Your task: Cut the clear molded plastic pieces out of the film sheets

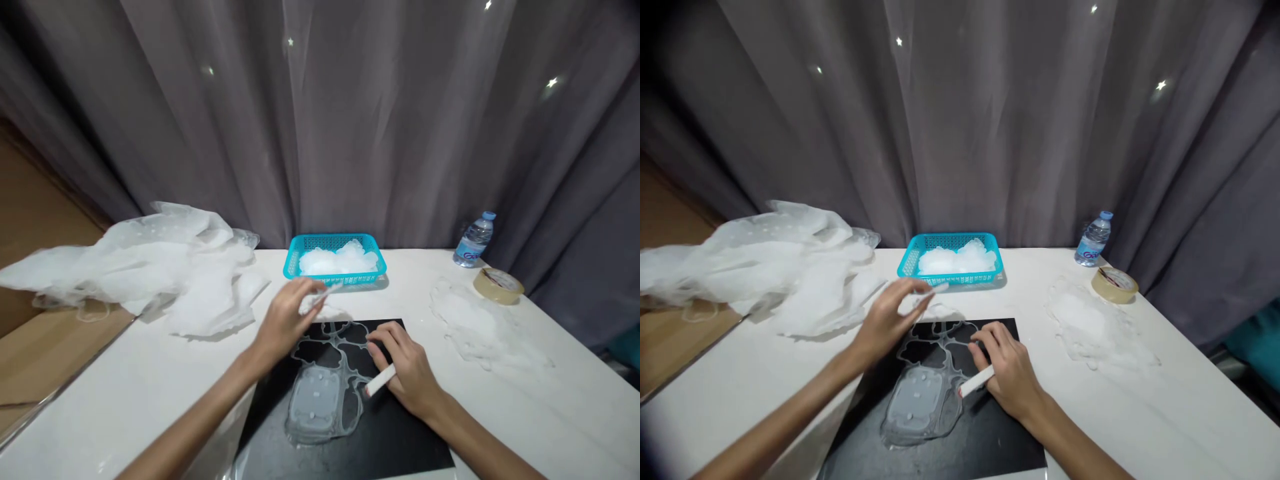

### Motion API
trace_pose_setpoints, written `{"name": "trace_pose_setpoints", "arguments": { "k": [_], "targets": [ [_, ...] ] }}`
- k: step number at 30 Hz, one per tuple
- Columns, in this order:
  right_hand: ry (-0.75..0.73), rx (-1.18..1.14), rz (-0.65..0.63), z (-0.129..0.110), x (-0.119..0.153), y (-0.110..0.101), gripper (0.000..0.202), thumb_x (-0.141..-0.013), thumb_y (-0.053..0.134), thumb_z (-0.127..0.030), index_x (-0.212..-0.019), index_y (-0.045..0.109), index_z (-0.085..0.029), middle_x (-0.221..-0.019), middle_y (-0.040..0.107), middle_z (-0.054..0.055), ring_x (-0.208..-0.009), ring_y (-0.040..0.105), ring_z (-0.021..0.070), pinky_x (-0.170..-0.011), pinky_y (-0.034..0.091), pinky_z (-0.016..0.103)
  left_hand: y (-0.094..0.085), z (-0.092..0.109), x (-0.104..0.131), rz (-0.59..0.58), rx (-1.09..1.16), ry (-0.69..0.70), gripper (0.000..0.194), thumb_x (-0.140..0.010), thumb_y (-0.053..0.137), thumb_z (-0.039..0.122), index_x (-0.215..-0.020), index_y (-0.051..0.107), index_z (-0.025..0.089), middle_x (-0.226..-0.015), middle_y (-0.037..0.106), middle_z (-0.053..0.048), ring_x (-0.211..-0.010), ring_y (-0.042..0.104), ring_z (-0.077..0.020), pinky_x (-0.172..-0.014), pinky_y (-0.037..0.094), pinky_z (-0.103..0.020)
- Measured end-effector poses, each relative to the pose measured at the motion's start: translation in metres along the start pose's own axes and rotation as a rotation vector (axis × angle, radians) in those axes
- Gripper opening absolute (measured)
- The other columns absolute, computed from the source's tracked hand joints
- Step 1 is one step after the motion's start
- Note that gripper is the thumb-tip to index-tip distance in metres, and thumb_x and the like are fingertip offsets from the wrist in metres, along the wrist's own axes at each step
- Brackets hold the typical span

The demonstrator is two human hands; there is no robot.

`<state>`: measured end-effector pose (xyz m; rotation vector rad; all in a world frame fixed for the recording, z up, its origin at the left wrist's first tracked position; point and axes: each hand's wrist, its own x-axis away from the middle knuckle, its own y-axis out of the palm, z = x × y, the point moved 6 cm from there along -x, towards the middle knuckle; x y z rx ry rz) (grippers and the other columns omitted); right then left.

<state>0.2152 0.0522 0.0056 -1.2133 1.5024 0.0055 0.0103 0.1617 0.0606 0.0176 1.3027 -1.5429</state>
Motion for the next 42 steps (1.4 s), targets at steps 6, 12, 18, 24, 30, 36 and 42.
{"name": "trace_pose_setpoints", "arguments": {
  "k": [6, 12, 18, 24, 30, 36, 42],
  "targets": [
    [0.081, -0.020, -0.033, 0.010, 0.001, 0.006, 0.020, -0.110, 0.047, -0.022, -0.098, 0.063, -0.021, -0.093, 0.066, 0.006, -0.085, 0.067, 0.0196, -0.072, 0.055, 0.030, 0.016, -0.045, -0.079, -0.032, -0.066, -0.007, 0.027, -0.103, 0.057, 0.042, -0.115, 0.066, 0.020, -0.121, 0.070, -0.012, -0.117, 0.064, -0.0303, -0.106, 0.048, -0.046],
    [0.046, 0.012, -0.087, 0.007, 0.002, 0.011, 0.020, -0.111, 0.046, -0.026, -0.099, 0.061, -0.021, -0.094, 0.066, 0.006, -0.085, 0.067, 0.0206, -0.073, 0.054, 0.031, 0.003, -0.042, -0.028, -0.045, -0.070, -0.048, 0.028, -0.107, 0.049, 0.043, -0.118, 0.062, 0.020, -0.124, 0.070, -0.011, -0.119, 0.064, -0.0287, -0.108, 0.046, -0.044],
    [0.063, 0.079, -0.274, 0.011, 0.008, 0.021, 0.025, -0.108, 0.053, -0.043, -0.099, 0.061, -0.021, -0.080, 0.063, 0.002, -0.072, 0.065, 0.0206, -0.059, 0.049, 0.031, -0.018, -0.011, 0.059, -0.163, 0.001, -0.106, 0.019, -0.109, 0.050, 0.035, -0.100, 0.061, 0.021, -0.099, 0.068, -0.004, -0.095, 0.065, -0.0216, -0.089, 0.050, -0.034],
    [0.055, -0.017, -0.417, 0.013, 0.015, 0.019, 0.020, -0.110, 0.041, -0.017, -0.107, 0.059, -0.022, -0.099, 0.068, 0.006, -0.091, 0.069, 0.0226, -0.075, 0.057, 0.034, 0.001, 0.015, 0.107, -0.600, 0.153, -0.046, 0.036, -0.099, 0.069, 0.048, -0.127, 0.064, 0.027, -0.136, 0.064, -0.008, -0.127, 0.061, -0.0277, -0.108, 0.050, -0.040],
    [0.046, 0.177, -0.351, 0.046, -0.001, 0.012, 0.025, -0.111, 0.035, -0.020, -0.103, 0.058, -0.022, -0.096, 0.065, 0.009, -0.090, 0.065, 0.0269, -0.073, 0.057, 0.038, 0.011, 0.024, 0.109, -0.592, 0.097, -0.001, 0.061, -0.095, 0.070, 0.059, -0.145, 0.055, 0.028, -0.149, 0.057, -0.011, -0.139, 0.054, -0.0335, -0.114, 0.049, -0.049],
    [0.122, 0.178, -0.250, 0.059, -0.009, -0.006, 0.041, -0.113, 0.033, -0.043, -0.110, 0.066, -0.020, -0.103, 0.060, 0.012, -0.097, 0.061, 0.0287, -0.081, 0.055, 0.043, 0.017, 0.038, 0.108, -0.514, 0.049, 0.074, 0.050, -0.105, 0.061, 0.048, -0.149, 0.052, 0.026, -0.154, 0.053, -0.013, -0.145, 0.048, -0.0334, -0.119, 0.045, -0.051],
    [0.465, -0.598, -0.128, 0.017, 0.000, -0.026, 0.078, -0.108, 0.009, -0.068, -0.100, 0.072, -0.023, -0.081, 0.061, 0.005, -0.071, 0.061, 0.0193, -0.062, 0.055, 0.033, 0.013, 0.047, 0.108, -0.564, 0.179, 0.152, 0.023, -0.107, 0.061, 0.033, -0.128, 0.064, 0.024, -0.137, 0.067, -0.008, -0.130, 0.059, -0.0260, -0.113, 0.047, -0.041]
  ]
}}
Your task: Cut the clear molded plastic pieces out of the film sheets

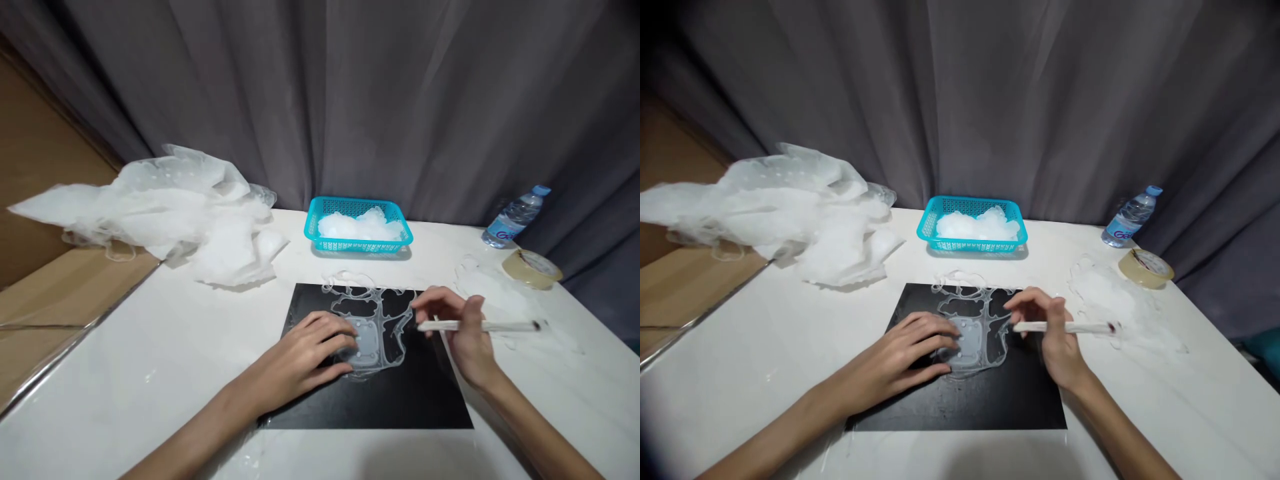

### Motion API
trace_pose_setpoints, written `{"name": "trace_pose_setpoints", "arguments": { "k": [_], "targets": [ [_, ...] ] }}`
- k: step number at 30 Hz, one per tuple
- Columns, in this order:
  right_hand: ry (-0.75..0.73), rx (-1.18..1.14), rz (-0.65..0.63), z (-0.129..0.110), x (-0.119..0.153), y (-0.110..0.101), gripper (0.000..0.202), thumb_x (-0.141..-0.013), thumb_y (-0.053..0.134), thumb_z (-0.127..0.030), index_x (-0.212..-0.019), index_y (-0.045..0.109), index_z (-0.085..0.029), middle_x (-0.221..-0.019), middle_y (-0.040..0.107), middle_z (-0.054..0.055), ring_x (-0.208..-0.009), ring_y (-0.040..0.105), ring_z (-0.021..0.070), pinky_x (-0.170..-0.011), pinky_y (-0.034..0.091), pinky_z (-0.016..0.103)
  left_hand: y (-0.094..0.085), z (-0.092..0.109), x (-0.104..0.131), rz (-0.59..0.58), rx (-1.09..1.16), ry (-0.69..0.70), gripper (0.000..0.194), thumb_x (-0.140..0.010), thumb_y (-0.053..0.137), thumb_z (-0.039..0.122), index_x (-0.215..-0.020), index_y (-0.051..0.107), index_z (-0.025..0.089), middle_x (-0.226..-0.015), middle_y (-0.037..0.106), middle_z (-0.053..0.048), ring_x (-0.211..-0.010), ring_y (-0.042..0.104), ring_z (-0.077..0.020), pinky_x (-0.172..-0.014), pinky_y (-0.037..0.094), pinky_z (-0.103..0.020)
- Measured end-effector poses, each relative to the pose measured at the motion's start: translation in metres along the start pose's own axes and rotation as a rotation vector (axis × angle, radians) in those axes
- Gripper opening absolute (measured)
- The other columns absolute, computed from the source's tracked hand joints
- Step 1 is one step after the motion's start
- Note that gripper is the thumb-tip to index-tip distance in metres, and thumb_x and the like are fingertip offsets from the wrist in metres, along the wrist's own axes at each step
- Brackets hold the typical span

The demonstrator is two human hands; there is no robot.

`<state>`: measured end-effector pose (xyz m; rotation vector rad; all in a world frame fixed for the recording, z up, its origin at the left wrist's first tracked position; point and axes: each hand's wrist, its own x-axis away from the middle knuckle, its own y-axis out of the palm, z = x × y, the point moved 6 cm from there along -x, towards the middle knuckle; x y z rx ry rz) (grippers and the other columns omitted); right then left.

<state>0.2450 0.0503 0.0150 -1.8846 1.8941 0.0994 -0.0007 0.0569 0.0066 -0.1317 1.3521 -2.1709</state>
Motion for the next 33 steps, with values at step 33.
{"name": "trace_pose_setpoints", "arguments": {
  "k": [33],
  "targets": [
    [-0.201, 0.312, -0.725, -0.021, 0.028, 0.059, 0.016, -0.109, 0.048, -0.019, -0.106, 0.064, -0.021, -0.106, 0.064, 0.005, -0.091, 0.064, 0.0161, -0.085, 0.052, 0.028, 0.013, 0.000, -0.005, -0.025, 0.005, -0.009, 0.023, -0.109, 0.057, 0.033, -0.129, 0.067, 0.027, -0.136, 0.068, -0.005, -0.123, 0.062, -0.0235, -0.108, 0.042, -0.036]
  ]
}}
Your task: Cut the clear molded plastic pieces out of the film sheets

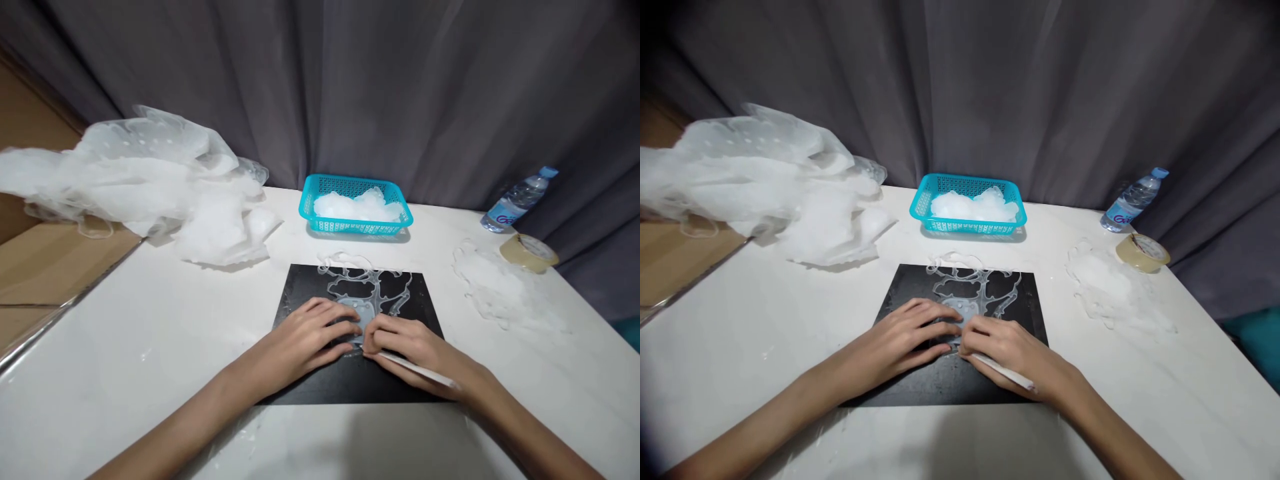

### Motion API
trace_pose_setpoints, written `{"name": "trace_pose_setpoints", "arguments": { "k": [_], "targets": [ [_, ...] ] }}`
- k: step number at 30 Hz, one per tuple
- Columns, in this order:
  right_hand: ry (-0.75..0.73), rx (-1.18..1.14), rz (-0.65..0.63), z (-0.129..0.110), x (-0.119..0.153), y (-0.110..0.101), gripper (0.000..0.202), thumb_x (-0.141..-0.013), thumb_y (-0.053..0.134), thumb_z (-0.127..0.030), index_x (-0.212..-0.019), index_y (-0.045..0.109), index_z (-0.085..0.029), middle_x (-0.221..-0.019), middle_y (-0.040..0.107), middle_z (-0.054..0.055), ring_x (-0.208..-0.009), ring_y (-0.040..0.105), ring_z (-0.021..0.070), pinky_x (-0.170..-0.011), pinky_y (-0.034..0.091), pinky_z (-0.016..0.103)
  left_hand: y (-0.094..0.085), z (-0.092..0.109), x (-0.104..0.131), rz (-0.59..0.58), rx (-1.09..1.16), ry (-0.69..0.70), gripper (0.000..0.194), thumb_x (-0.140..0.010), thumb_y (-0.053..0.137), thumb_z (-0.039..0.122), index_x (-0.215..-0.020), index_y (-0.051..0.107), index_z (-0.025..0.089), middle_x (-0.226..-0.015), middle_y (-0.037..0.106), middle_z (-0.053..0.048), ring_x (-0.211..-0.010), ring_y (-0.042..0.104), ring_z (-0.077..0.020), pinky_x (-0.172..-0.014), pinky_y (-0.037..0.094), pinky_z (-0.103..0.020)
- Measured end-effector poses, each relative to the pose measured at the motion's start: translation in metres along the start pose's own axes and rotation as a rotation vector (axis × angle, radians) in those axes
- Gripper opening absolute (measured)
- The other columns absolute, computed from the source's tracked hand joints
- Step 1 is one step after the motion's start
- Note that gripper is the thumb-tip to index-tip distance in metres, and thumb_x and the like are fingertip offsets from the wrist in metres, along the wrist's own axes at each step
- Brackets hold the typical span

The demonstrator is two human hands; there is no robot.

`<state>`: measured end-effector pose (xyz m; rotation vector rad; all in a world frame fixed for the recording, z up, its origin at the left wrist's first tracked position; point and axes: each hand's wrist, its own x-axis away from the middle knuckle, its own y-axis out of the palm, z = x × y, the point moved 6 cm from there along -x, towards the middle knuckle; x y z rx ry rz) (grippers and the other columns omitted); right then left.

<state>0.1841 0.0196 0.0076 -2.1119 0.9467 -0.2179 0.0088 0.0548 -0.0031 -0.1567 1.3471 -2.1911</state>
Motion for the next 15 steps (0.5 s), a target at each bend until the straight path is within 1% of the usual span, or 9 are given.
{"name": "trace_pose_setpoints", "arguments": {
  "k": [2, 5, 7, 9, 12, 15],
  "targets": [
    [-0.009, 0.018, -0.003, 0.000, 0.001, -0.002, 0.016, -0.108, 0.049, -0.017, -0.103, 0.063, -0.021, -0.104, 0.063, 0.005, -0.088, 0.064, 0.0153, -0.083, 0.052, 0.026, -0.001, 0.001, -0.001, -0.012, -0.006, -0.003, 0.024, -0.109, 0.056, 0.035, -0.130, 0.066, 0.027, -0.136, 0.068, -0.004, -0.123, 0.062, -0.0238, -0.108, 0.042, -0.036],
    [-0.027, 0.063, 0.021, 0.001, 0.003, -0.002, 0.016, -0.107, 0.048, -0.015, -0.101, 0.061, -0.021, -0.101, 0.064, 0.005, -0.085, 0.063, 0.0151, -0.080, 0.052, 0.026, -0.002, 0.001, -0.002, -0.025, 0.044, -0.045, 0.027, -0.109, 0.058, 0.035, -0.134, 0.064, 0.028, -0.137, 0.068, -0.004, -0.124, 0.062, -0.0241, -0.107, 0.042, -0.036],
    [-0.075, 0.117, 0.062, 0.002, 0.003, 0.003, 0.016, -0.107, 0.047, -0.014, -0.101, 0.060, -0.021, -0.100, 0.064, 0.006, -0.082, 0.063, 0.0145, -0.077, 0.052, 0.024, 0.000, -0.001, -0.002, -0.030, 0.085, -0.087, 0.029, -0.107, 0.060, 0.034, -0.136, 0.062, 0.028, -0.137, 0.068, -0.005, -0.125, 0.062, -0.0245, -0.108, 0.042, -0.036],
    [-0.126, 0.185, 0.100, 0.003, 0.004, 0.011, 0.017, -0.107, 0.044, -0.012, -0.103, 0.059, -0.021, -0.103, 0.065, 0.006, -0.082, 0.063, 0.0139, -0.073, 0.051, 0.023, 0.001, -0.002, -0.003, -0.023, 0.108, -0.121, 0.027, -0.106, 0.062, 0.032, -0.133, 0.063, 0.027, -0.135, 0.068, -0.005, -0.126, 0.061, -0.0250, -0.108, 0.042, -0.036],
    [-0.154, 0.290, 0.096, 0.007, 0.004, 0.024, 0.019, -0.106, 0.042, -0.010, -0.107, 0.057, -0.022, -0.109, 0.065, 0.006, -0.085, 0.063, 0.0148, -0.070, 0.049, 0.023, 0.002, -0.002, -0.005, -0.010, 0.118, -0.131, 0.024, -0.104, 0.065, 0.031, -0.128, 0.063, 0.027, -0.132, 0.068, -0.005, -0.124, 0.061, -0.0256, -0.107, 0.043, -0.037],
    [-0.150, 0.325, 0.087, 0.006, 0.004, 0.023, 0.018, -0.107, 0.041, -0.012, -0.107, 0.056, -0.022, -0.108, 0.064, 0.006, -0.085, 0.062, 0.0155, -0.070, 0.049, 0.024, 0.001, -0.002, -0.006, -0.035, 0.151, -0.146, 0.029, -0.106, 0.063, 0.033, -0.134, 0.059, 0.028, -0.134, 0.067, -0.005, -0.126, 0.059, -0.0253, -0.108, 0.042, -0.037]
  ]
}}
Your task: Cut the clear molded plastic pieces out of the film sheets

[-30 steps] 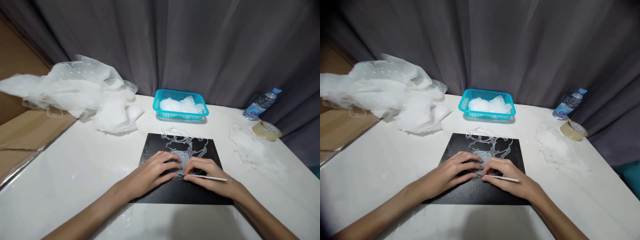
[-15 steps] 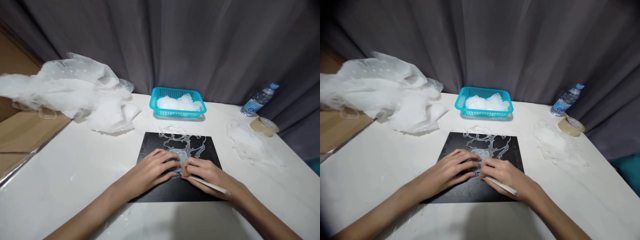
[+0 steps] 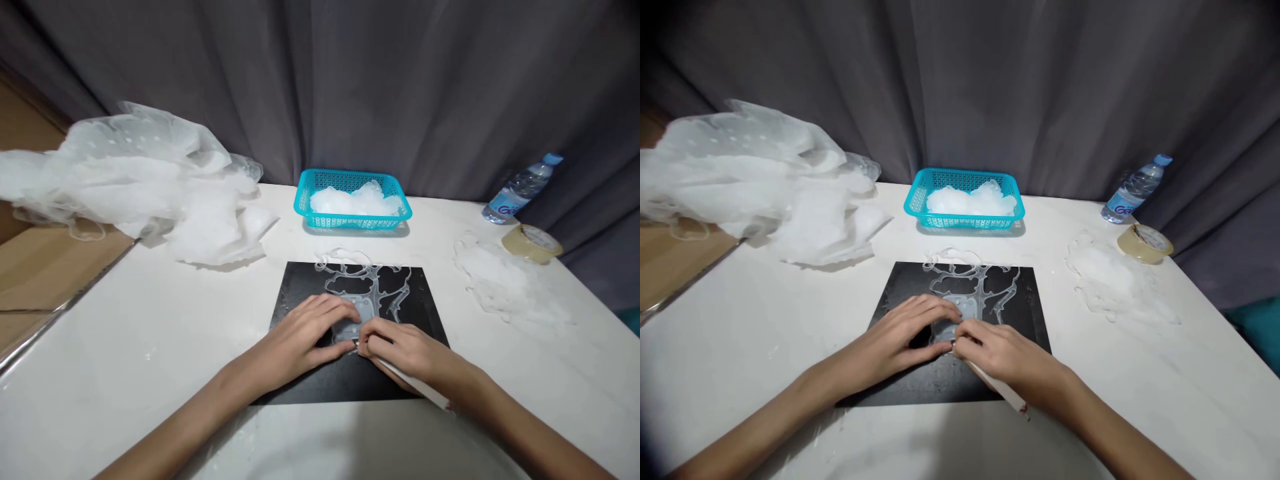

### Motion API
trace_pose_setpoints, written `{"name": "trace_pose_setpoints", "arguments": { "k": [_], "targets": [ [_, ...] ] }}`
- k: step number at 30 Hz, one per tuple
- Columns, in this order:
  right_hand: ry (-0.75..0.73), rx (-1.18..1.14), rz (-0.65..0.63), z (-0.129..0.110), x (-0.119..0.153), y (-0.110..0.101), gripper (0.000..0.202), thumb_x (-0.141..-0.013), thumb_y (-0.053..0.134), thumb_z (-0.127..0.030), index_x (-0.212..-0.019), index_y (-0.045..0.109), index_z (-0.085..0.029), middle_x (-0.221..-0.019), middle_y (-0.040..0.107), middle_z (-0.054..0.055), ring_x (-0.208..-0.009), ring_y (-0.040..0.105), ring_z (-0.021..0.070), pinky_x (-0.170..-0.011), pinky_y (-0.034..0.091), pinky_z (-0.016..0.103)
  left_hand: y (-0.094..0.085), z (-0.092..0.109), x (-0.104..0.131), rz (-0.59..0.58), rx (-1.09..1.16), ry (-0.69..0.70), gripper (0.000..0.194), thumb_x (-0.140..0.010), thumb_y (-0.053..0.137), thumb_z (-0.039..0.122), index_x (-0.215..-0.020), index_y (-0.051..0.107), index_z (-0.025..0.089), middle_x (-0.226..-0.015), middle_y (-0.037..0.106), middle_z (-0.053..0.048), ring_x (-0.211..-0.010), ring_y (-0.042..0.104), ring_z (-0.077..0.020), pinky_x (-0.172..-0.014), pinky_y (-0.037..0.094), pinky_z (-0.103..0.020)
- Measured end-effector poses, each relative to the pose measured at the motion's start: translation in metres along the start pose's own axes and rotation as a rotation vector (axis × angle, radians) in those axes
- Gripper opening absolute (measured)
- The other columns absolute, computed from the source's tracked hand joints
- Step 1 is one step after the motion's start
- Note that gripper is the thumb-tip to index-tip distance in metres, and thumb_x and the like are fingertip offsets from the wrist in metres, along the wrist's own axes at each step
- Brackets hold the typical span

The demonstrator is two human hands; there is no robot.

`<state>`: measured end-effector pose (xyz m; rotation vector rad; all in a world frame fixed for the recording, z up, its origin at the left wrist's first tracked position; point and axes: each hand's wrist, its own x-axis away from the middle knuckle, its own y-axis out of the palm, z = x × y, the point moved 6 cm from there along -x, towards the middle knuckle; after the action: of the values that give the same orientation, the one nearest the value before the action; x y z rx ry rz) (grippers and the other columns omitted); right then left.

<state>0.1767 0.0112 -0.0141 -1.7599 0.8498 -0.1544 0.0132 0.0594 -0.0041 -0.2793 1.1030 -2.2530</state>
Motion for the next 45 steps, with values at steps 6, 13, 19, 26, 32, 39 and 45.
{"name": "trace_pose_setpoints", "arguments": {
  "k": [6, 13, 19, 26, 32, 39, 45],
  "targets": [
    [0.002, 0.003, -0.015, 0.000, 0.000, -0.019, 0.016, -0.104, 0.048, -0.010, -0.100, 0.058, -0.022, -0.096, 0.063, 0.006, -0.084, 0.059, 0.0194, -0.075, 0.051, 0.030, -0.003, 0.000, 0.001, -0.034, 0.055, -0.048, 0.033, -0.107, 0.060, 0.037, -0.140, 0.055, 0.030, -0.137, 0.064, -0.005, -0.129, 0.056, -0.0258, -0.113, 0.040, -0.039],
    [-0.084, 0.172, 0.005, -0.005, 0.004, 0.000, 0.020, -0.107, 0.046, -0.008, -0.111, 0.063, -0.018, -0.106, 0.069, 0.009, -0.094, 0.065, 0.0210, -0.072, 0.052, 0.030, 0.000, -0.002, 0.002, -0.041, 0.067, -0.065, 0.034, -0.108, 0.059, 0.039, -0.141, 0.052, 0.031, -0.139, 0.062, -0.004, -0.130, 0.054, -0.0251, -0.110, 0.042, -0.037],
    [-0.116, 0.332, 0.098, -0.012, -0.005, -0.007, 0.025, -0.108, 0.051, -0.015, -0.130, 0.062, -0.007, -0.109, 0.073, 0.016, -0.100, 0.069, 0.0273, -0.086, 0.058, 0.039, 0.003, -0.004, 0.002, -0.029, 0.093, -0.090, 0.041, -0.108, 0.057, 0.042, -0.147, 0.046, 0.033, -0.147, 0.057, -0.006, -0.138, 0.050, -0.0263, -0.118, 0.040, -0.043],
    [-0.093, 0.303, 0.137, -0.005, -0.004, -0.003, 0.020, -0.107, 0.052, -0.013, -0.121, 0.066, -0.011, -0.103, 0.074, 0.013, -0.105, 0.068, 0.0285, -0.094, 0.058, 0.044, 0.003, -0.013, 0.004, 0.053, 0.105, -0.158, 0.064, -0.103, 0.064, 0.045, -0.158, 0.034, 0.032, -0.160, 0.040, -0.012, -0.152, 0.037, -0.0326, -0.125, 0.038, -0.051],
    [-0.013, 0.118, 0.143, -0.002, -0.011, -0.012, 0.019, -0.109, 0.047, -0.015, -0.119, 0.063, -0.013, -0.105, 0.073, 0.013, -0.099, 0.069, 0.0257, -0.082, 0.060, 0.038, 0.000, -0.019, -0.007, -0.003, 0.106, -0.108, 0.082, -0.098, 0.070, 0.051, -0.165, 0.027, 0.030, -0.160, 0.042, -0.015, -0.151, 0.036, -0.0373, -0.123, 0.038, -0.058],
    [0.401, -0.276, 0.419, 0.053, -0.017, -0.055, 0.019, -0.109, 0.050, -0.026, -0.106, 0.068, -0.020, -0.098, 0.069, 0.005, -0.085, 0.068, 0.0184, -0.081, 0.055, 0.031, 0.003, -0.023, -0.009, -0.117, 0.094, -0.136, 0.089, -0.102, 0.060, 0.056, -0.170, 0.010, 0.030, -0.169, 0.028, -0.016, -0.158, 0.022, -0.0378, -0.126, 0.031, -0.059],
    [0.624, -0.444, 0.602, 0.091, -0.011, -0.072, 0.026, -0.103, 0.059, -0.040, -0.097, 0.072, -0.018, -0.088, 0.073, 0.003, -0.083, 0.068, 0.0202, -0.078, 0.052, 0.031, 0.002, -0.028, -0.007, -0.130, 0.074, -0.129, 0.091, -0.103, 0.059, 0.057, -0.171, 0.006, 0.029, -0.172, 0.024, -0.018, -0.160, 0.020, -0.0382, -0.126, 0.031, -0.061]
  ]
}}
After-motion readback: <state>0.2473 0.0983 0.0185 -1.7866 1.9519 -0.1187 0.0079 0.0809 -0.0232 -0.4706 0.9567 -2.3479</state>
